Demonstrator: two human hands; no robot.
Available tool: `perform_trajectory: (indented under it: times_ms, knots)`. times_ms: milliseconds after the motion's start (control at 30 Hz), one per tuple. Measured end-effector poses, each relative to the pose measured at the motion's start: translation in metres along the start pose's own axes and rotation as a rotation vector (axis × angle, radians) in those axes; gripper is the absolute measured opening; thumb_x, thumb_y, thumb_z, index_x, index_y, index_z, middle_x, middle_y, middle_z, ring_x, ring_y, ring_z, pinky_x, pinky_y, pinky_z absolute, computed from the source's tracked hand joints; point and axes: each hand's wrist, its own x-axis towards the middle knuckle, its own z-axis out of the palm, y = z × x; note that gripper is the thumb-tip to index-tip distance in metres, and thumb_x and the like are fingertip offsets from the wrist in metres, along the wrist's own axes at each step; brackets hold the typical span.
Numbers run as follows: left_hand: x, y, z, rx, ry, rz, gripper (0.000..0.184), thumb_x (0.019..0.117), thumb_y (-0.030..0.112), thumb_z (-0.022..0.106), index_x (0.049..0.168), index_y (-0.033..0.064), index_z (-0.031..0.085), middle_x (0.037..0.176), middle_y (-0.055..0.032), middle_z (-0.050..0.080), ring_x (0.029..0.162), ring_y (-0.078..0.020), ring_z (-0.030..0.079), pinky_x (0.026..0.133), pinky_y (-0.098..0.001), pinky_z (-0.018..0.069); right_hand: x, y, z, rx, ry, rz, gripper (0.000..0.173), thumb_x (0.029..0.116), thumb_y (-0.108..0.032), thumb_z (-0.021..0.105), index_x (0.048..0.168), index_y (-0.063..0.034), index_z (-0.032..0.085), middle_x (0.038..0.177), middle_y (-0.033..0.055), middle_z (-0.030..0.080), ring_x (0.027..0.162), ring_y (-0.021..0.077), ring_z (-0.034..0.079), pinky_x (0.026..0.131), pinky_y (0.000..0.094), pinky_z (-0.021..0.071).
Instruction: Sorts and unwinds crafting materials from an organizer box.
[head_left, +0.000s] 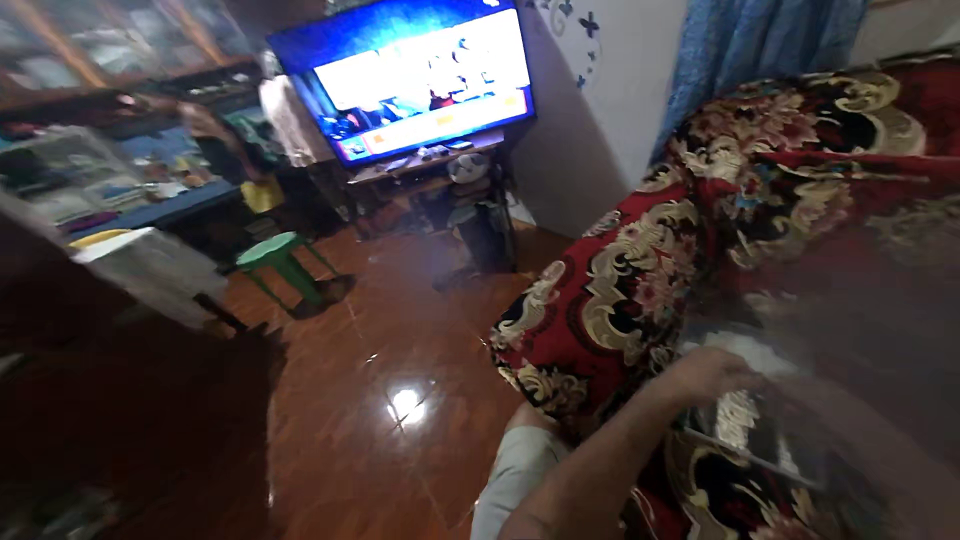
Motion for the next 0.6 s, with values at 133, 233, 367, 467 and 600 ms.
perform_trajectory:
  times_ms: [133,233,367,467,600]
  knots:
    - [-0.006,0.009,-0.005,0.027,0.039,-0.024,0.028,0.1053,0.01,0.052,0.122,-0.0078,0.068,0.121,-0.0246,0.068,0.117,-0.0318,0.066,0.107,-0.0438,0.0475,-0.006,-0.008,0.002,0.038,-0.009,0.039,0.025,0.1118,-0.018,0.04,0.114,-0.0053,0.061,0.077,-0.006,0.059,0.051,-0.002,0.043,0.045,0.0141,0.0359]
    - [-0.004,-0.001,-0.003,-0.015,0.074,0.032,0.027,0.1043,0.012,0.054,0.12,-0.0059,0.068,0.113,-0.0212,0.071,0.102,-0.0249,0.069,0.097,-0.039,0.0535,-0.002,-0.007,0.001,0.028,-0.033,0.038,0.026,0.1117,-0.02,0.041,0.113,-0.0044,0.062,0.08,-0.0043,0.064,0.058,0.0009,0.053,0.052,0.0167,0.0437]
    - [-0.003,-0.007,-0.002,0.024,0.059,0.031,0.028,0.1037,0.017,0.057,0.115,-0.0048,0.071,0.111,-0.0198,0.071,0.104,-0.025,0.068,0.098,-0.0395,0.0521,0.001,-0.003,-0.002,0.04,-0.076,0.048,0.026,0.1115,-0.022,0.043,0.105,-0.0064,0.063,0.072,-0.0061,0.059,0.053,0.0004,0.047,0.049,0.0161,0.0388]
    - [-0.006,-0.001,-0.012,0.059,0.105,-0.082,0.03,0.1056,0.017,0.053,0.118,-0.0066,0.067,0.116,-0.022,0.069,0.111,-0.0291,0.067,0.102,-0.0428,0.0501,0.003,-0.002,-0.007,0.05,-0.088,0.034,0.025,0.1114,-0.019,0.042,0.102,-0.0065,0.062,0.068,-0.0078,0.054,0.049,-0.0007,0.041,0.046,0.0152,0.0333]
    - [-0.01,-0.014,-0.025,-0.01,0.285,-0.25,0.033,0.1079,0.018,0.049,0.126,-0.0069,0.06,0.115,-0.0242,0.067,0.104,-0.0313,0.067,0.095,-0.0461,0.0534,-0.001,-0.003,-0.014,0.074,-0.024,0.017,0.024,0.1109,-0.016,0.043,0.1,-0.0059,0.062,0.067,-0.008,0.05,0.05,-0.0004,0.039,0.047,0.0156,0.0328]
